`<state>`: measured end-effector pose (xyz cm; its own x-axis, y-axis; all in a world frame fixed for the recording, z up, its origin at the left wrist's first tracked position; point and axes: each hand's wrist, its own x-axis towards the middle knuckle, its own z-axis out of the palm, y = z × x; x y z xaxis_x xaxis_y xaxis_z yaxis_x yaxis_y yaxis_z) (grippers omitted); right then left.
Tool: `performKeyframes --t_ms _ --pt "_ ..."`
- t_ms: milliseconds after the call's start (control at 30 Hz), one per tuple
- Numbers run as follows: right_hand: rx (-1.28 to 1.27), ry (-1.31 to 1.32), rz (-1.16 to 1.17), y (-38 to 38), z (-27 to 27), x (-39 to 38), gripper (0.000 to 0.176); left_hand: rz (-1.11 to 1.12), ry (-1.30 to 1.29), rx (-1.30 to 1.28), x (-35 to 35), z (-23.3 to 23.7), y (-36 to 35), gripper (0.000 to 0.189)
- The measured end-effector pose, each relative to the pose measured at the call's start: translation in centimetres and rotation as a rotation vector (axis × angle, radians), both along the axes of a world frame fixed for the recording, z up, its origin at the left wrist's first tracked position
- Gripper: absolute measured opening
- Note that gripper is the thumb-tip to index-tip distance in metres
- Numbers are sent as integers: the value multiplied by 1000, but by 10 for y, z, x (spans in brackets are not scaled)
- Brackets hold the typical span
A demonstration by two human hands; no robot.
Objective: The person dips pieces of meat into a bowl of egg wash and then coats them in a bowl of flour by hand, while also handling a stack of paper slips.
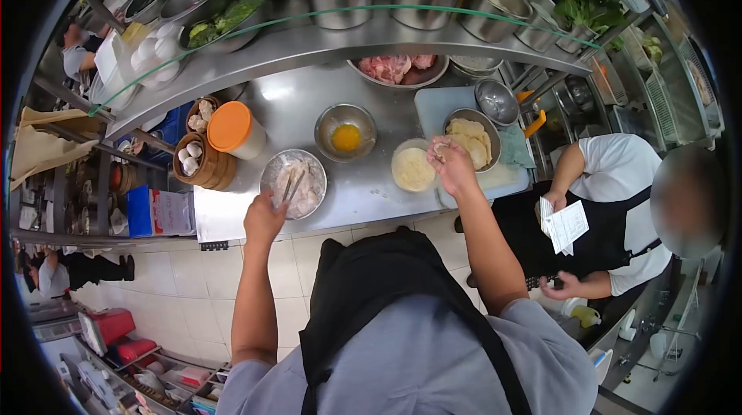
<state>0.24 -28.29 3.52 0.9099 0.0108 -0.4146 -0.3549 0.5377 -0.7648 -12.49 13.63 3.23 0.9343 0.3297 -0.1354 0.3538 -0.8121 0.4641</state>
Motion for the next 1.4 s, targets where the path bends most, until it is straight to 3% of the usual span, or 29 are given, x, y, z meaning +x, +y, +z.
performKeyframes --t_ms 100,300,367,400,467,500,567,667,700,833,933,1000,1133,1200,1400 --pt "-129 34 23 7 -19 9 20 -95 9 50 1 -22 7 47" --pt "-222 36 180 10 -60 26 23 -160 57 66 6 -35 11 38" --pt "-1211 -153 691 5 -80 32 44 -237 9 88 7 -35 17 34" --pt "-1213 -147 683 7 -79 30 44 -235 -3 94 7 -30 19 31" --pt "-1767 -248 776 21 -74 23 74 -236 -14 100 5 -26 25 28" --pt "-1767 -247 776 30 -68 20 74 -206 -56 59 3 -26 30 27" --pt "-1737 14 908 47 -55 15 89 -157 -76 -2 0 -14 35 26" --pt "-1881 -41 896 47 -98 23 93 -52 -25 -166 -5 -5 35 24" --pt "-1916 -142 845 52 -90 17 94 -28 -64 -167 -9 -14 36 23" --pt "-1698 -265 966 39 -108 41 96 122 10 -145 -14 -15 31 26" --pt "-1621 -316 1085 36 -103 52 87 204 118 -6 -15 6 24 31" --pt "-1697 -266 941 37 -61 36 78 183 157 97 -13 21 22 33" --pt "-1717 -293 1048 34 -86 36 66 50 113 319 -5 32 20 24" --pt "-1638 -331 1031 35 -104 46 60 30 64 375 3 28 20 21" --pt "-1593 -342 970 34 -82 38 57 -32 106 464 37 1 17 21"
